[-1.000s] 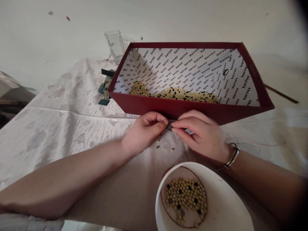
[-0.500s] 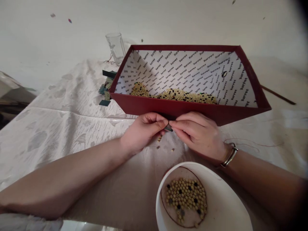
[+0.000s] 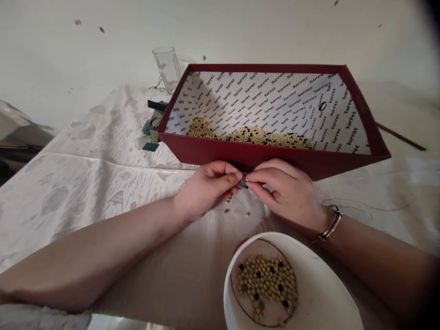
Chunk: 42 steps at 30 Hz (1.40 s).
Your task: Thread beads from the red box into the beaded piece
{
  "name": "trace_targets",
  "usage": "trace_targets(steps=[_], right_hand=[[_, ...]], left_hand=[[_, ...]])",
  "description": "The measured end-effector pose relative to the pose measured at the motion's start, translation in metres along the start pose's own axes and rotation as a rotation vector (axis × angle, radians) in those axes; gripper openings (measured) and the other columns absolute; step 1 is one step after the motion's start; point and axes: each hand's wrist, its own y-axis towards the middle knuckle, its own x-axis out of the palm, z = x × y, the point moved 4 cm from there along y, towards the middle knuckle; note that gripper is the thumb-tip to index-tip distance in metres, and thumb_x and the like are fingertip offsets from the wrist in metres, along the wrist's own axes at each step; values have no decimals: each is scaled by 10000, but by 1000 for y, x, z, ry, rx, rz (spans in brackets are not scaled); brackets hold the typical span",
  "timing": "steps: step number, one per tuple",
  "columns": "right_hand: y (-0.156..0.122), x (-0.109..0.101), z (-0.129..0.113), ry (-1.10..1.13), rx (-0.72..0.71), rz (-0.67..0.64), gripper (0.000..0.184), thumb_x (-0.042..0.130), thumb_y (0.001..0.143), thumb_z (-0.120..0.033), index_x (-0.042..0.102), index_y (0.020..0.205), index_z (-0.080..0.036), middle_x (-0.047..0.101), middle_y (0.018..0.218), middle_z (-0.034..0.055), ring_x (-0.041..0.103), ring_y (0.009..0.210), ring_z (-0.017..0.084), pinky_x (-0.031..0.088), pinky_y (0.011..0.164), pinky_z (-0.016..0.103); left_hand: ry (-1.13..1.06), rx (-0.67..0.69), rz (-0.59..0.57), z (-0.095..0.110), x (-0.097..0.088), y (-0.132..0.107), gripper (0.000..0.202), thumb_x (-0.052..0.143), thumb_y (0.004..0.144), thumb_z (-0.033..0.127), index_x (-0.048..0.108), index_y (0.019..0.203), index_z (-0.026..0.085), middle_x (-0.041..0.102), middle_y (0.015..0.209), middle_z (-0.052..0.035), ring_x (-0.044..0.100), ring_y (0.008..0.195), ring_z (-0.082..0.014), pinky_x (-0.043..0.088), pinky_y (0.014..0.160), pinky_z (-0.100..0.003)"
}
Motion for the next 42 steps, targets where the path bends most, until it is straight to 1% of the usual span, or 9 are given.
trace_targets(steps=[7,12,18,25,32,37,42], right_hand=[[1,1,-1,12,-15,6,93,537,787,-207,629,788,-190,623,817,25,576,763,132,453,695,248],[0,1,-4,-12,-71,16,99,533,786,-204,629,765,-189,621,801,34,558,767,146,449,696,269],[0,-3,-4,-33,-89,-3,112,536,780,-197,632,726,-175,615,752,35,541,741,151,438,701,285],[2,2,-7,-23,-90,-9,148,520,791,-203,634,702,-170,610,746,40,535,742,149,427,695,283],[-1,-2,-3,-83,-54,-7,143,512,794,-218,634,725,-191,609,768,31,528,750,148,417,660,274],[1,2,-6,-108,-50,-38,170,490,807,-230,625,711,-194,605,772,29,529,773,152,409,669,273],[2,4,-8,-142,-43,-11,140,494,793,-224,599,711,-182,603,781,33,533,767,157,411,673,275]], left_hand=[[13,12,-13,1,1,-1,183,554,763,321,543,758,138,530,656,0,455,575,-66,355,545,-197],[12,9,-28,2,2,0,175,554,761,306,544,737,134,529,643,2,456,568,-65,356,546,-197],[-9,-1,10,1,1,0,181,572,744,316,547,750,137,533,638,2,462,564,-68,357,542,-196],[-15,11,-17,2,2,0,169,568,751,296,549,728,130,531,621,7,448,541,-56,342,523,-186],[-71,12,19,-1,0,1,177,590,736,313,553,749,140,542,633,7,476,563,-68,361,534,-191],[-22,28,8,-1,0,1,177,573,747,313,554,758,137,546,651,1,483,578,-70,369,548,-195],[14,5,-4,0,1,0,185,557,759,327,549,759,142,533,650,9,460,560,-56,348,520,-180]])
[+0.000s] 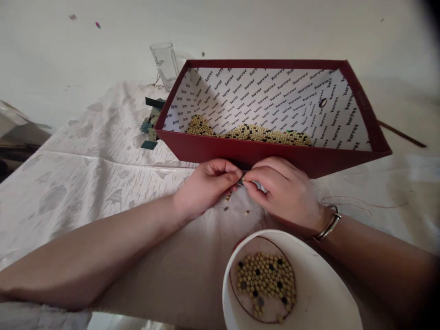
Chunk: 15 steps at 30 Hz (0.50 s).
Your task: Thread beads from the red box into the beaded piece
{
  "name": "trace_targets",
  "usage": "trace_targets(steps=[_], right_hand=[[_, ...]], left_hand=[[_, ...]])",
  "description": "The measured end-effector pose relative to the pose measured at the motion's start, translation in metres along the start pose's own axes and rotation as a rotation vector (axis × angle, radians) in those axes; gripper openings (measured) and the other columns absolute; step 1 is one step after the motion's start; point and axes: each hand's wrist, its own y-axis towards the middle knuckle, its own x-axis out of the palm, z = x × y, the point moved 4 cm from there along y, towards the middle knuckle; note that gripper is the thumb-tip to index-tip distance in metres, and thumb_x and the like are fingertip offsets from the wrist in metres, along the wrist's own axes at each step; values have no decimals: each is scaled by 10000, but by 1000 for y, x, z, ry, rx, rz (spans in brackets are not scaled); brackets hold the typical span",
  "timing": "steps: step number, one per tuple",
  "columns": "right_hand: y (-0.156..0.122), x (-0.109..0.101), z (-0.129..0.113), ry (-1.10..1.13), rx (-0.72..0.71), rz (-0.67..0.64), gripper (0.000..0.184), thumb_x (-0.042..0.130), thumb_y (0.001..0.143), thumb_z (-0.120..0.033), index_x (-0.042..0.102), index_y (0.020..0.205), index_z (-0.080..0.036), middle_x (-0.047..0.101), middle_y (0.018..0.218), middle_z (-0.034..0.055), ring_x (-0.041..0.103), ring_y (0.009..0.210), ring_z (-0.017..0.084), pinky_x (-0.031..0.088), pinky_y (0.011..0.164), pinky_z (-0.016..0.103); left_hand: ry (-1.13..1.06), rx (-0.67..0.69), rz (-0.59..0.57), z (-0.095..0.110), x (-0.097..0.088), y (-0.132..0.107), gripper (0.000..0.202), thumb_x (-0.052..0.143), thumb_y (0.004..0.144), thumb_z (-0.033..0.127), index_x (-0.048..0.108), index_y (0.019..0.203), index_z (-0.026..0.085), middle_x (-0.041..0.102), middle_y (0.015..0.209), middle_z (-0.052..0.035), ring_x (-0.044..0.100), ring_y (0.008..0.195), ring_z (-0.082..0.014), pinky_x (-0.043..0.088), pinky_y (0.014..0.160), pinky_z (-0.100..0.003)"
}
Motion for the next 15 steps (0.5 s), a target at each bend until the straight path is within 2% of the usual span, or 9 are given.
trace_targets(steps=[15], right_hand=[[-1,-2,0,-48,11,22,90,505,755,-203,580,711,-177,605,772,35,548,741,153,418,639,263]], left_hand=[[7,-1,10,1,0,0,187,557,756,320,545,750,134,531,645,5,454,551,-58,359,518,-179]])
